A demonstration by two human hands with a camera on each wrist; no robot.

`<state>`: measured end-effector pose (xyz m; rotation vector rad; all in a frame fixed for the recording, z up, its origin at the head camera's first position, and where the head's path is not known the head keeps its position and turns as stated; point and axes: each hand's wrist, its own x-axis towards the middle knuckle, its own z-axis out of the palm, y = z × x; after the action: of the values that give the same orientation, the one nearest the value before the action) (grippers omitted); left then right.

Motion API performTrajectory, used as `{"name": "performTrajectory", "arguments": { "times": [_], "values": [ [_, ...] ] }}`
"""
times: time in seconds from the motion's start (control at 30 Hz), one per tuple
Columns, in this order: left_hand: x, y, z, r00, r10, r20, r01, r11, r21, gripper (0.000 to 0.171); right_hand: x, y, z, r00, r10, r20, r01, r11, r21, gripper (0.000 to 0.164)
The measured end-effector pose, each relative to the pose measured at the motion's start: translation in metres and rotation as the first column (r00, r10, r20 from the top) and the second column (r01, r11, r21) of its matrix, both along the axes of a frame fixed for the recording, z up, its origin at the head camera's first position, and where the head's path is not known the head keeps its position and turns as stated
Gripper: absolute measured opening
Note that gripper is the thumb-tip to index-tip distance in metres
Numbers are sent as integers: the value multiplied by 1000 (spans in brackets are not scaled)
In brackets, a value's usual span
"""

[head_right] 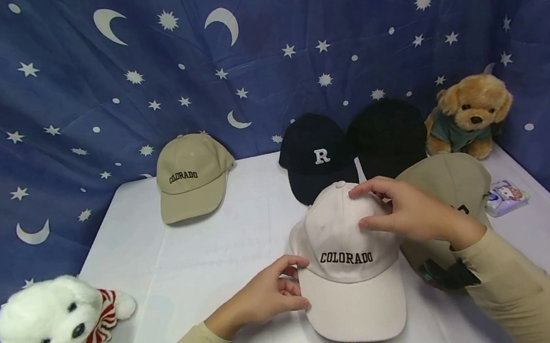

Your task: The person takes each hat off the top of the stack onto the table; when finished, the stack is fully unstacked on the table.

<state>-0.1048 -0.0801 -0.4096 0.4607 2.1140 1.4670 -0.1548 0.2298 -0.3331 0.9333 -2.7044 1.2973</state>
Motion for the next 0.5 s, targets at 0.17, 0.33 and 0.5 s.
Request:
{"name": "performTrajectory", "arguments": {
  "times": [0.17, 0.33, 0.5],
  "values": [
    [5, -6, -1, 1000, -19, 4, 19, 1000, -24, 58, 3, 0, -2, 999, 39, 10, -39, 999, 8, 45],
    [2, -7, -5, 999, -8, -36, 6, 998, -69, 58, -1, -1, -6, 999, 9, 52, -11, 1000, 22, 44],
    [-5, -4, -11, 997, 17, -74, -26, 992, -123, 58, -10, -2, -15, 994, -26, 104, 25, 1000, 9, 42]
  ]
}}
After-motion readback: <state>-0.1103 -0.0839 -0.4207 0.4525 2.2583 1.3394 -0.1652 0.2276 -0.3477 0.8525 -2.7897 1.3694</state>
